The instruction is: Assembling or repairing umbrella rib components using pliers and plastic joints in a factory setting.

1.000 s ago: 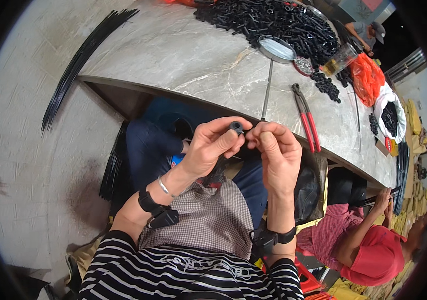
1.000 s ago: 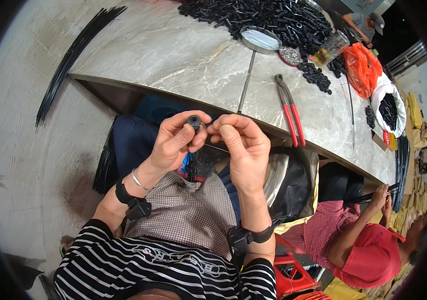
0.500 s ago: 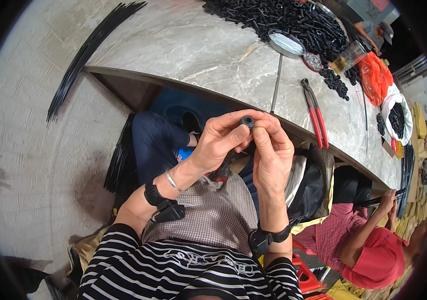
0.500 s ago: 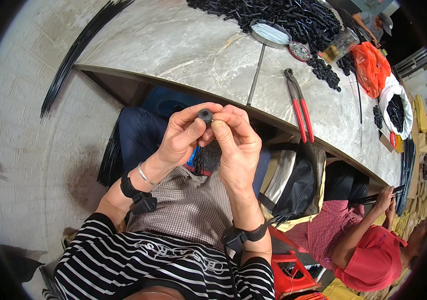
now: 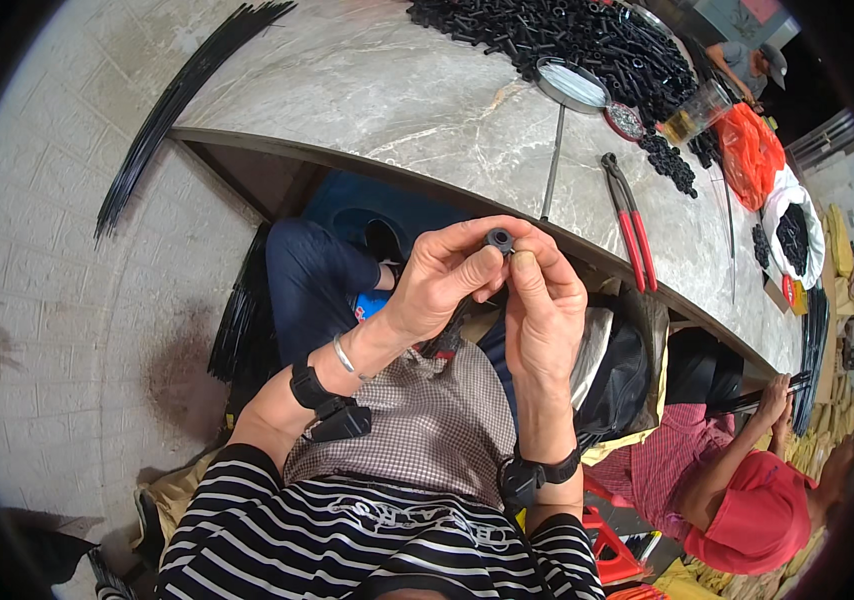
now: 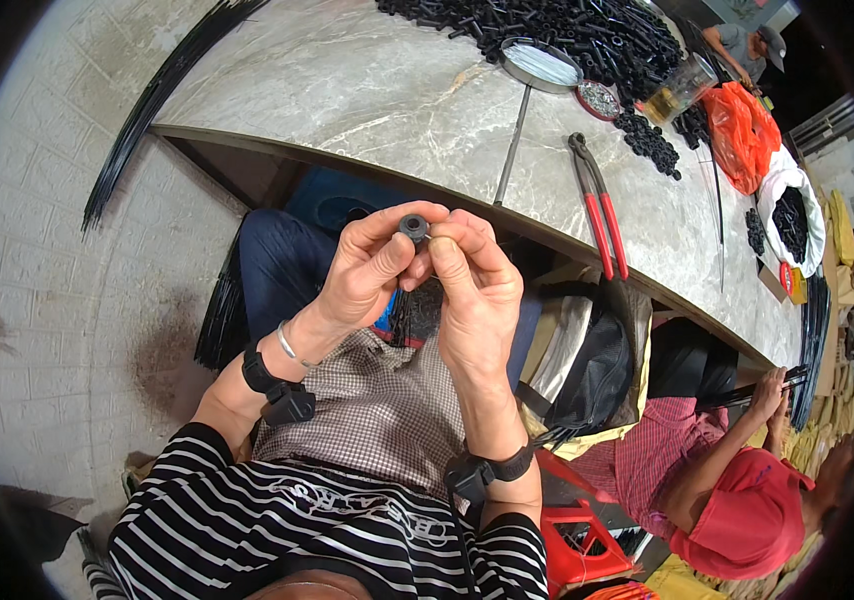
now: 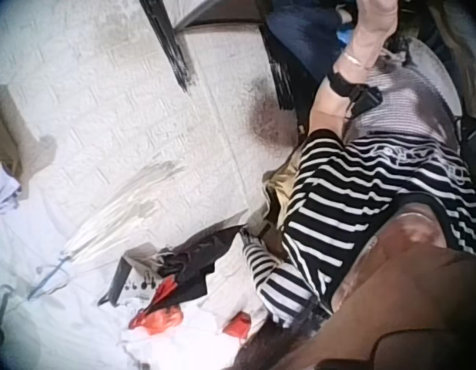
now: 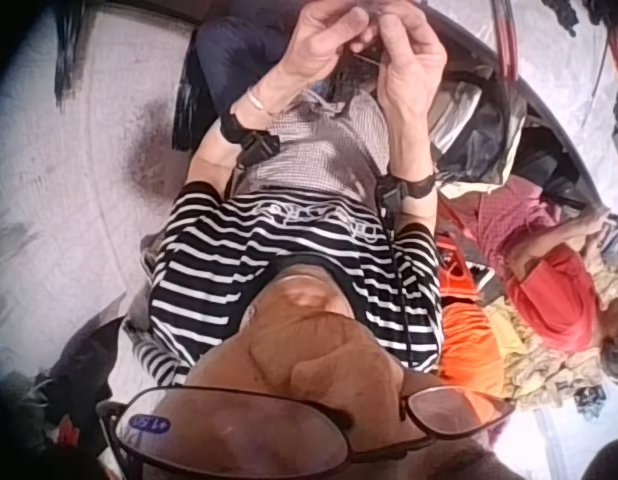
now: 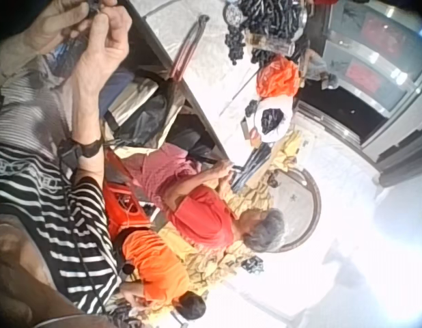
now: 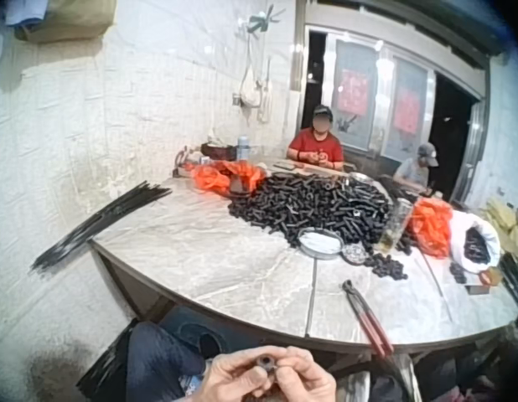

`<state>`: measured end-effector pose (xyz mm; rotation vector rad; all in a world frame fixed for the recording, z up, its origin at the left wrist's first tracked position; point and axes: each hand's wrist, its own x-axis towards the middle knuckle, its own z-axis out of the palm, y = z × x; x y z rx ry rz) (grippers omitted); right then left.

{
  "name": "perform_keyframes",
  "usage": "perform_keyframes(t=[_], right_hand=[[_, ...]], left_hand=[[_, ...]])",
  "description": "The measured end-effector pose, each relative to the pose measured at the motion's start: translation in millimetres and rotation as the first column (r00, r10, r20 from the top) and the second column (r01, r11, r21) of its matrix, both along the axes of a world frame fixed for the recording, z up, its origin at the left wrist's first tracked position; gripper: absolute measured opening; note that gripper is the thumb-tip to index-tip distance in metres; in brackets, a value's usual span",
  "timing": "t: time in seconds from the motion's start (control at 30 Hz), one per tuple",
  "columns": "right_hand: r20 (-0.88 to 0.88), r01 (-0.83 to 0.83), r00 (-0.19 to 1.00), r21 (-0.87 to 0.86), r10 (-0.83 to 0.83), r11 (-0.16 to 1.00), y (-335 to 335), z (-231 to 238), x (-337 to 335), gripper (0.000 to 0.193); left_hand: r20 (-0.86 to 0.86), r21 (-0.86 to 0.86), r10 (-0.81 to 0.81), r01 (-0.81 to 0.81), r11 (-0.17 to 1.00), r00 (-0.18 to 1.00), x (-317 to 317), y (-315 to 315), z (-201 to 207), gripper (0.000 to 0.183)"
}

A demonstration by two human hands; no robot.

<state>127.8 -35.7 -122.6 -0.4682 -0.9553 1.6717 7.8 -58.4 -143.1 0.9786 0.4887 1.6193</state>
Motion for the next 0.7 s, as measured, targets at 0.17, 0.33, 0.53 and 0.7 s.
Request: perform_keyframes(t=[0.17, 0.33, 0.53, 0.7], right_hand=[[0.009, -0.007, 1.0, -0.061, 0.007, 0.998, -0.1, -0.7, 1.1, 0.013], [-0.001, 0.002, 1.0, -0.032, -0.002, 0.999, -0.5, -0.4, 0.6, 0.013], [0.09, 0.124, 0.987, 0.113, -0.134, 0.986, -6.7, 3.6, -2.1, 0.011], [0.102, 0.143, 0.982, 0.143, -0.158, 0.979, -3.7, 4.8, 0.1, 0.012]], left_hand=[[-0.004, -0.011, 0.004, -0.004, 1.0, 1.0, 1.2, -0.5, 1.5, 0.042], [0.002, -0.022, 0.014, -0.014, 1.0, 1.0, 2.4, -1.0, 4.5, 0.042], [-0.018, -0.007, 0.015, -0.015, 1.0, 1.0, 3.6, -1.6, 1.5, 0.043], [0.018, -0.008, -0.006, 0.007, 1.0, 1.0, 3.3, -1.0, 1.8, 0.043]])
